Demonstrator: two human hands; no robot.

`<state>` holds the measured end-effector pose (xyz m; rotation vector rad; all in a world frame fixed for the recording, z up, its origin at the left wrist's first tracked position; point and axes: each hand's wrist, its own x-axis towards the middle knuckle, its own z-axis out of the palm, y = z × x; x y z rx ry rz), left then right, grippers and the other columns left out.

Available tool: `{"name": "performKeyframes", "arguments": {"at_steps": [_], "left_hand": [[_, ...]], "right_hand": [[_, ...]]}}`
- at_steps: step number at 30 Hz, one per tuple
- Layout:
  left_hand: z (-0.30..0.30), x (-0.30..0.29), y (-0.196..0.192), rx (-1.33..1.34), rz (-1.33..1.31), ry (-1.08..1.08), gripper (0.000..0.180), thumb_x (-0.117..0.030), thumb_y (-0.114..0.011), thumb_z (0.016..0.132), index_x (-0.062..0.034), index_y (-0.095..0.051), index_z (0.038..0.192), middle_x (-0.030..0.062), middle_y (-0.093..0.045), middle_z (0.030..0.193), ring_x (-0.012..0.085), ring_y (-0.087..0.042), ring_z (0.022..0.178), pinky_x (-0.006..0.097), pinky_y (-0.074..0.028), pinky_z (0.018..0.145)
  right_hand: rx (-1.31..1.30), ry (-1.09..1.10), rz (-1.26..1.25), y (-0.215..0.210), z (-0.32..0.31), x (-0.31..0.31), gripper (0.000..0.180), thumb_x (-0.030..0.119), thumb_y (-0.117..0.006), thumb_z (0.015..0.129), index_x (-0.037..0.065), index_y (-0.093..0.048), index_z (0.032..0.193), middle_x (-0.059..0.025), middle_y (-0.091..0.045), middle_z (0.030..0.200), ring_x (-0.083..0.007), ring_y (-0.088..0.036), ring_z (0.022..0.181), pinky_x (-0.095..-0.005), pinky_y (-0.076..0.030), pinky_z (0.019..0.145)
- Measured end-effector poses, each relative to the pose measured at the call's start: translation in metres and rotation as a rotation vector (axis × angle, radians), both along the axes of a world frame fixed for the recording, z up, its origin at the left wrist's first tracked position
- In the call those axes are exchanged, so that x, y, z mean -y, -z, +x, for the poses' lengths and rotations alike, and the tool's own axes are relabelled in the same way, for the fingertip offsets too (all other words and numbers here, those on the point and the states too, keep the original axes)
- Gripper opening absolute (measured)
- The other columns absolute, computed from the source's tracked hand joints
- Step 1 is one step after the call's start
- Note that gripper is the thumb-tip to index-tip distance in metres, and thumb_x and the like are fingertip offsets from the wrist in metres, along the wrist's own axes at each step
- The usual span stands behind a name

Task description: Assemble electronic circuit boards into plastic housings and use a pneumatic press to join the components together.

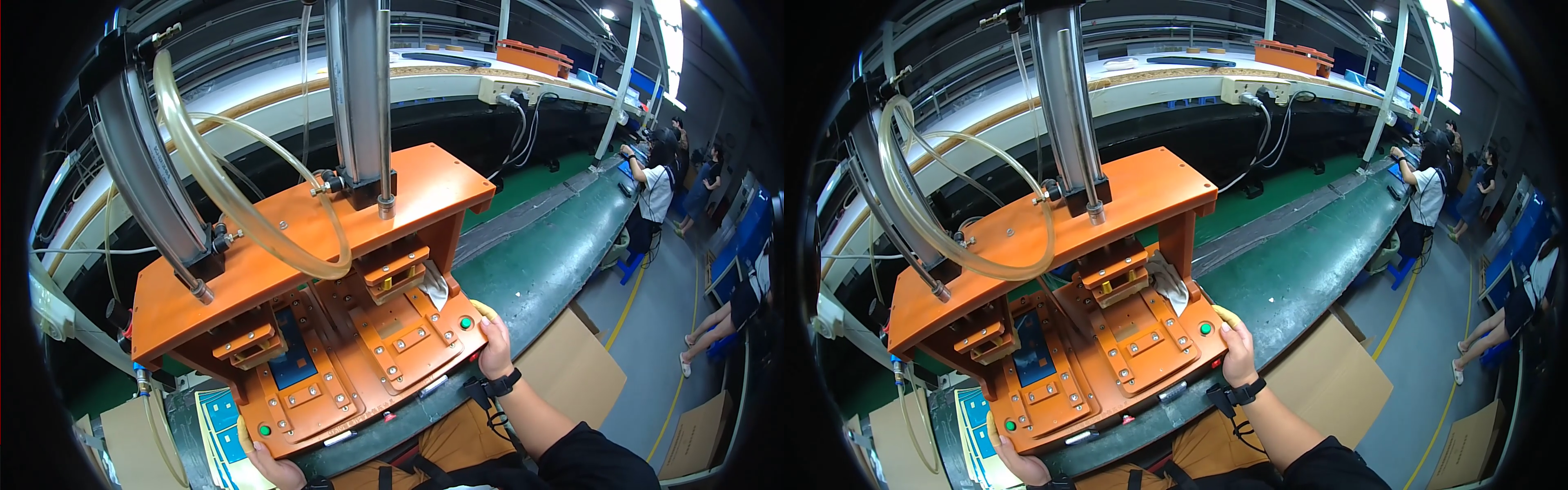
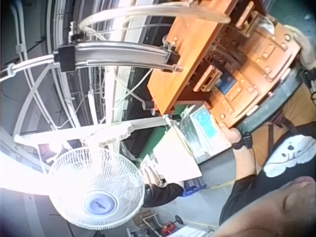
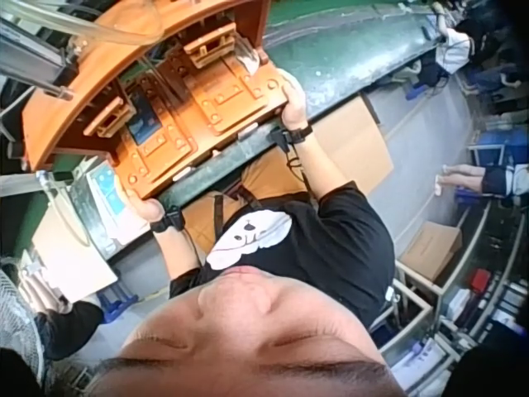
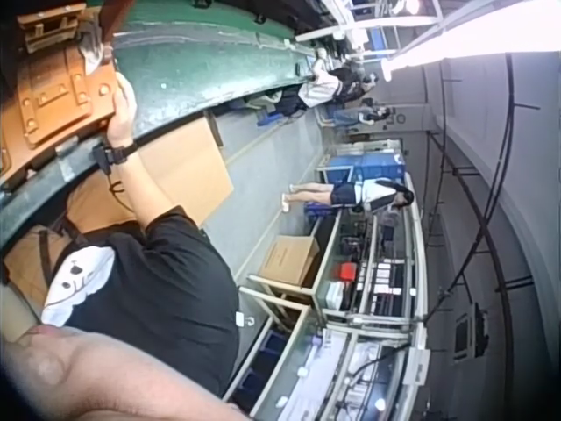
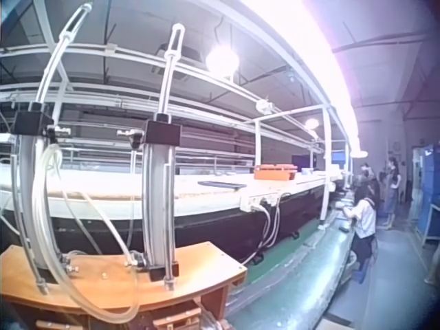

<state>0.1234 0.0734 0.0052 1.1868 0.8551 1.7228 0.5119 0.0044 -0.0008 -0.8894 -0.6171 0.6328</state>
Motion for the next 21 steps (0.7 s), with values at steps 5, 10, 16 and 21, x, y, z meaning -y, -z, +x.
{"name": "performKeyframes", "arguments": {"at_steps": [5, 10, 16, 21], "left_hand": [[-0.0010, 0.0004, 0.0005, 0.001, -0.033, -0.013, 0.048, -0.025, -0.043, 0.100, 0.0042, -0.040, 0.139, 0.0217, -0.044, 0.142, 0.0332, -0.045, 0.129, 0.046, -0.036, 0.109], [-0.0003, 0.0023, 0.0003, 0.025, -0.094, -0.007, 0.049, -0.024, -0.036, 0.100, 0.0019, -0.034, 0.142, 0.0187, -0.047, 0.135, 0.0262, -0.051, 0.123, 0.037, -0.043, 0.105], [0.0008, 0.0011, 0.0016, 0.060, -0.079, 0.012, 0.049, -0.023, -0.035, 0.101, 0.0029, -0.034, 0.142, 0.0191, -0.047, 0.136, 0.0269, -0.050, 0.124, 0.038, -0.041, 0.106], [-0.0011, 0.0042, -0.0027, 0.048, -0.090, -0.007, 0.051, -0.025, -0.040, 0.099, 0.0023, -0.036, 0.142, 0.0185, -0.048, 0.135, 0.0275, -0.050, 0.125, 0.040, -0.040, 0.106]], "right_hand": [[0.022, 0.013, -0.020, 0.0032, 0.0022, -0.0006, 0.045, 0.015, -0.044, 0.092, -0.008, -0.046, 0.130, -0.0182, -0.059, 0.125, -0.0228, -0.059, 0.114, -0.0335, -0.045, 0.100], [0.021, 0.011, -0.027, 0.0034, 0.0020, -0.0011, 0.045, 0.016, -0.044, 0.092, -0.007, -0.046, 0.130, -0.0179, -0.059, 0.124, -0.0224, -0.060, 0.113, -0.0332, -0.046, 0.099], [0.025, 0.019, -0.030, 0.0048, 0.0027, -0.0006, 0.044, 0.016, -0.044, 0.092, -0.007, -0.047, 0.130, -0.0174, -0.060, 0.123, -0.0219, -0.060, 0.111, -0.0327, -0.047, 0.098], [0.022, 0.006, -0.017, 0.0023, 0.0003, -0.0006, 0.042, 0.015, -0.045, 0.094, -0.007, -0.048, 0.130, -0.0160, -0.060, 0.122, -0.0198, -0.060, 0.111, -0.0309, -0.045, 0.098]]}}
